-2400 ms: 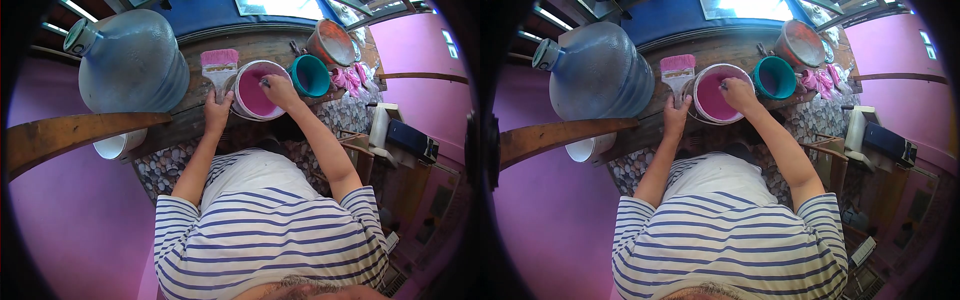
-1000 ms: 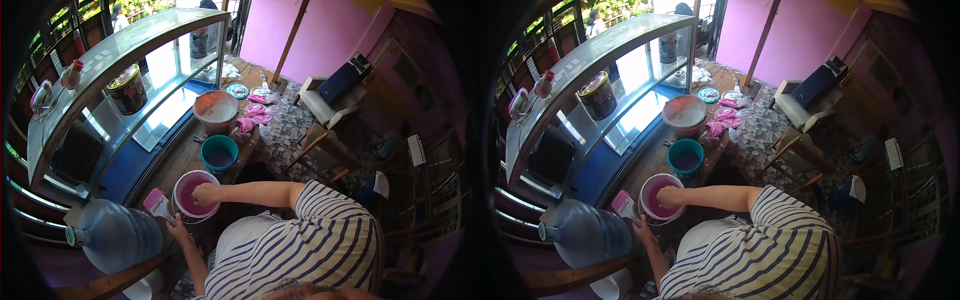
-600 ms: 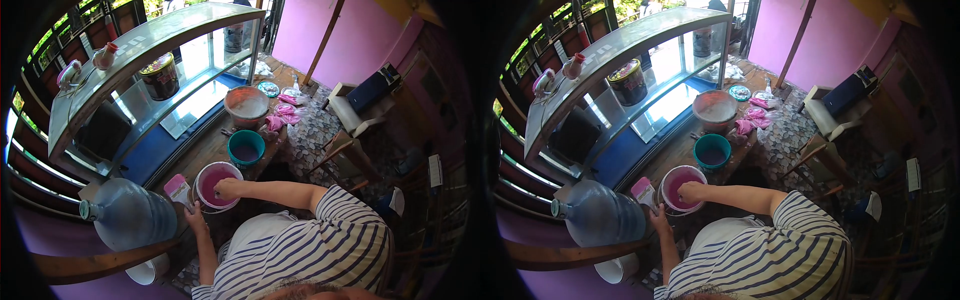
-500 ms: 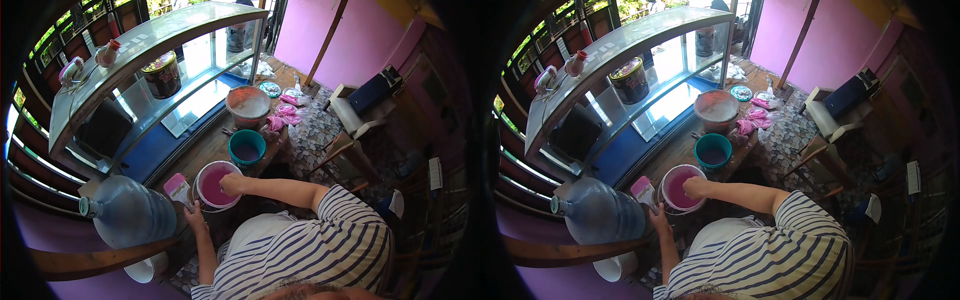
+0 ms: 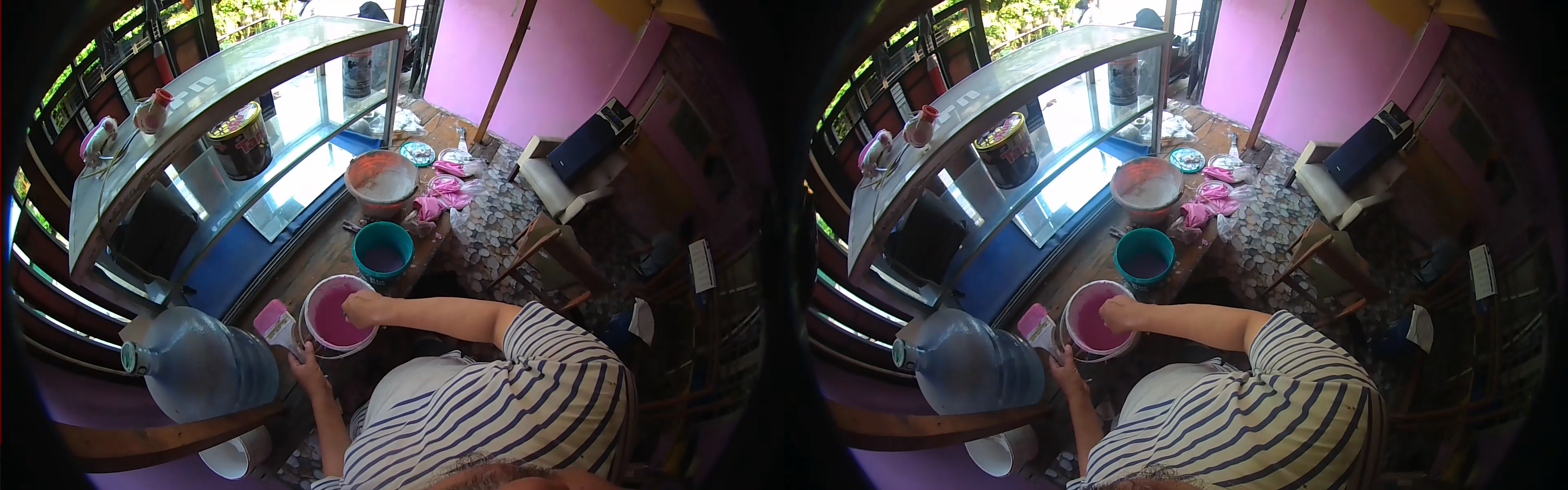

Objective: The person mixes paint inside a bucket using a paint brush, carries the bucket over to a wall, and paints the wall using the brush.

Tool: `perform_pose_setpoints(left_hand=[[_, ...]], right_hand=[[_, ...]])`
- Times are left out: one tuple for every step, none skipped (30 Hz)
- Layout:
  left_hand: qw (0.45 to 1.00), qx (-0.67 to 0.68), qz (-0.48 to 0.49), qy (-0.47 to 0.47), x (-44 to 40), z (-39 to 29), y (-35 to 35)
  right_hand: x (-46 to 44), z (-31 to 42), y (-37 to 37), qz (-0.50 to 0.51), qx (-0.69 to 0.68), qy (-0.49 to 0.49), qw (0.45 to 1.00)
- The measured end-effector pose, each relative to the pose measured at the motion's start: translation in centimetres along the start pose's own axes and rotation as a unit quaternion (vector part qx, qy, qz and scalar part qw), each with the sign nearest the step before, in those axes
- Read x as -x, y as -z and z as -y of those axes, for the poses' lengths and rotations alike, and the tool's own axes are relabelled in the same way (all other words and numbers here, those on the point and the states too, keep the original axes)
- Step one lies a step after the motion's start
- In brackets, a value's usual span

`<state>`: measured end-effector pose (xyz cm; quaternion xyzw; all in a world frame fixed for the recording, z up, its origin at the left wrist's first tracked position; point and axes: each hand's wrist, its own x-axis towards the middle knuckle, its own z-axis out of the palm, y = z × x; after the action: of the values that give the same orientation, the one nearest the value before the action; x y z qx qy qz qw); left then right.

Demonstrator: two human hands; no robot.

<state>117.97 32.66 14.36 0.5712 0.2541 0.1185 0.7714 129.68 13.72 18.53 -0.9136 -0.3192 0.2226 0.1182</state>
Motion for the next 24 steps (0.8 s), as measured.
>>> perform_pose_setpoints(left_hand=[[1.000,-0.001,0.002,-0.001,0.0,0.1,-0.1],[1.000,0.005,0.003,-0.004,-0.1,0.3,0.0],[1.000,0.011,0.004,-0.008,-0.2,0.4,0.0],[1.000,0.009,0.005,-0.008,-0.3,0.5,0.0],[1.000,-0.012,-0.004,-0.010,-0.3,0.5,0.0],[0.999,-0.033,-0.012,-0.011,-0.3,0.4,0.0],[0.999,-0.036,-0.013,-0.010,-0.2,0.3,0.0],[1.000,-0.013,-0.003,-0.002,-0.1,0.0,-0.1],[1.000,0.010,0.005,0.007,-0.1,-0.2,-0.2],[1.000,0.007,-0.002,0.010,-0.3,0.0,-0.1],[1.000,0.006,0.003,0.004,-0.5,0.5,0.2],[1.000,0.004,0.006,0.000,-0.5,0.4,0.3],[1.000,0.000,0.001,0.000,-0.5,0.4,0.3],[1.000,-0.004,-0.003,0.001,-0.3,0.1,0.1],[1.000,-0.011,-0.007,0.002,-0.2,-0.2,0.0],[0.999,-0.027,-0.026,0.011,-0.4,0.3,0.1],[0.999,-0.028,-0.022,0.009,-0.7,0.9,0.4],[1.000,-0.015,-0.006,0.003,-1.2,1.9,1.0],[0.999,-0.035,-0.011,-0.006,-0.6,0.7,0.4],[0.999,-0.031,-0.007,-0.003,-0.8,0.9,0.5],[1.000,-0.026,-0.003,-0.001,-0.9,1.1,0.8],[0.999,-0.031,-0.017,0.006,-1.0,1.2,0.9],[1.000,-0.008,-0.002,0.005,-1.1,1.3,1.0],[1.000,0.014,0.014,0.004,-1.1,1.5,1.1]], right_hand=[[-0.5,-0.7,-0.5,-0.002,-0.001,-0.001,1.000],[-1.5,-1.5,-1.4,-0.071,-0.009,0.000,0.997],[-2.0,-1.5,-1.5,-0.139,-0.018,0.001,0.990],[-2.5,-1.2,-1.9,-0.141,-0.020,0.000,0.990],[-2.6,-0.4,-1.8,-0.140,-0.033,0.004,0.990],[-2.6,0.2,-1.7,-0.139,-0.046,0.008,0.989],[-2.2,0.7,-1.6,-0.139,-0.049,0.008,0.989],[-1.4,1.1,-1.3,-0.097,-0.064,0.020,0.993],[-0.8,1.3,-1.1,-0.054,-0.078,0.034,0.995],[-0.4,1.4,-0.8,-0.048,-0.081,0.038,0.995],[-0.1,1.3,-0.4,-0.035,-0.062,0.009,0.997],[0.3,1.1,0.0,-0.021,-0.044,-0.020,0.999],[0.7,0.7,0.5,-0.028,-0.029,-0.030,0.999],[0.8,0.3,0.9,-0.033,-0.016,-0.038,0.999],[0.3,-0.1,0.6,-0.058,-0.007,-0.040,0.997],[-0.5,-0.7,0.1,-0.084,0.002,-0.042,0.996],[-1.8,-1.6,-1.2,-0.121,-0.002,-0.025,0.992],[-2.9,-2.2,-2.6,-0.158,-0.007,-0.008,0.987],[-3.1,-1.8,-2.9,-0.144,-0.017,0.002,0.989],[-2.7,-1.1,-2.6,-0.140,-0.032,0.030,0.989],[-2.2,-0.3,-2.2,-0.136,-0.049,0.058,0.988],[-1.7,0.3,-1.6,-0.124,-0.057,0.066,0.989],[-1.2,0.7,-0.8,-0.067,-0.036,0.037,0.996],[-0.7,0.9,-0.2,-0.012,-0.013,0.008,1.000]])
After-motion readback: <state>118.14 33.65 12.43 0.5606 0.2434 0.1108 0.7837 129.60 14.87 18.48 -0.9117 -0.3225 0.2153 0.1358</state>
